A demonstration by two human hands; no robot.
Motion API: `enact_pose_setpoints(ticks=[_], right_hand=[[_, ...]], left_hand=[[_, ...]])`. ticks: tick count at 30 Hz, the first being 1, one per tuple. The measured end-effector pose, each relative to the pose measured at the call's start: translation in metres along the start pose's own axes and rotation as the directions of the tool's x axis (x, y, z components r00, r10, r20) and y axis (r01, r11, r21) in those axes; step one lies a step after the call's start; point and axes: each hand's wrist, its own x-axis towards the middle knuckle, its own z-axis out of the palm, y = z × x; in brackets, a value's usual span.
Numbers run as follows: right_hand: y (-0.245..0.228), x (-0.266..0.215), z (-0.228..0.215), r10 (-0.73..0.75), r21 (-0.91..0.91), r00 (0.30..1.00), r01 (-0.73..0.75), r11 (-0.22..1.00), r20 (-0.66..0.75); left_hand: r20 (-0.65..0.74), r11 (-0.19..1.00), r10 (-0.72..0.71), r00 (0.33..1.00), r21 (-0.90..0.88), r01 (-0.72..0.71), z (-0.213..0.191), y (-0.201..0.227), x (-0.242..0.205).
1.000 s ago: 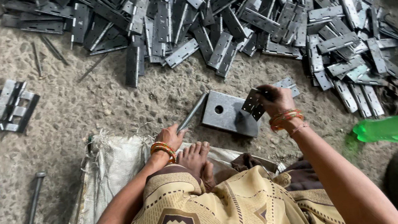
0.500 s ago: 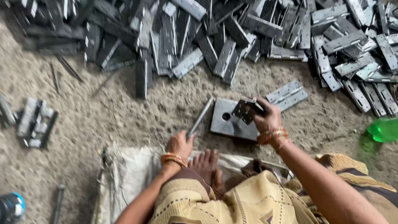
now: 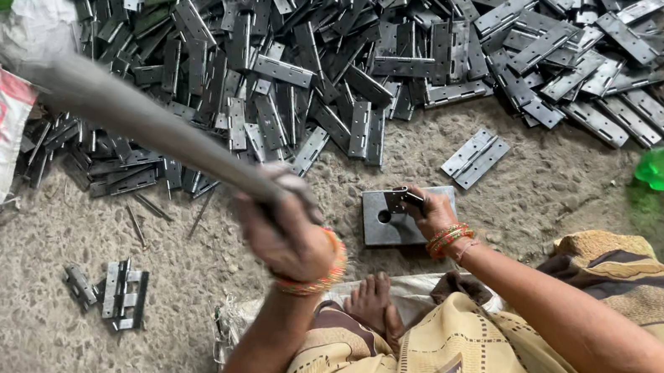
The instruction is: The person sits on the floor and assembles metal hinges by placing them on a metal block and striking them with a metal rod. The person repeatedly picks up hinge parts, aligns them, and hits them to secure the assembly.
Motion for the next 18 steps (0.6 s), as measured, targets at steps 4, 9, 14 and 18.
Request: enact_pose_setpoints(ticks=[4, 9, 14, 18], right_hand=[[0.008, -0.008, -0.001, -0.112, -0.017, 0.994, 0.112, 0.994, -0.012], [0.019, -0.014, 0.002, -0.104, 0.231, 0.994, 0.110, 0.967, -0.039], [-0.004, -0.002, -0.003, -0.085, -0.021, 0.996, 0.085, 0.996, -0.011], [-0.016, -0.005, -0.006, -0.064, 0.062, 0.998, 0.062, 0.996, 0.027]], left_hand=[[0.408, 0.586, -0.542, 0.735, 0.810, -0.017, -0.012, -0.036, -0.077], [0.400, 0.525, -0.605, 0.689, 0.850, -0.033, -0.048, -0.069, -0.142], [0.138, 0.408, -0.711, 0.690, 0.879, 0.246, -0.041, -0.064, -0.096], [0.251, 0.670, -0.385, 0.888, 0.738, 0.083, -0.037, -0.024, -0.070]])
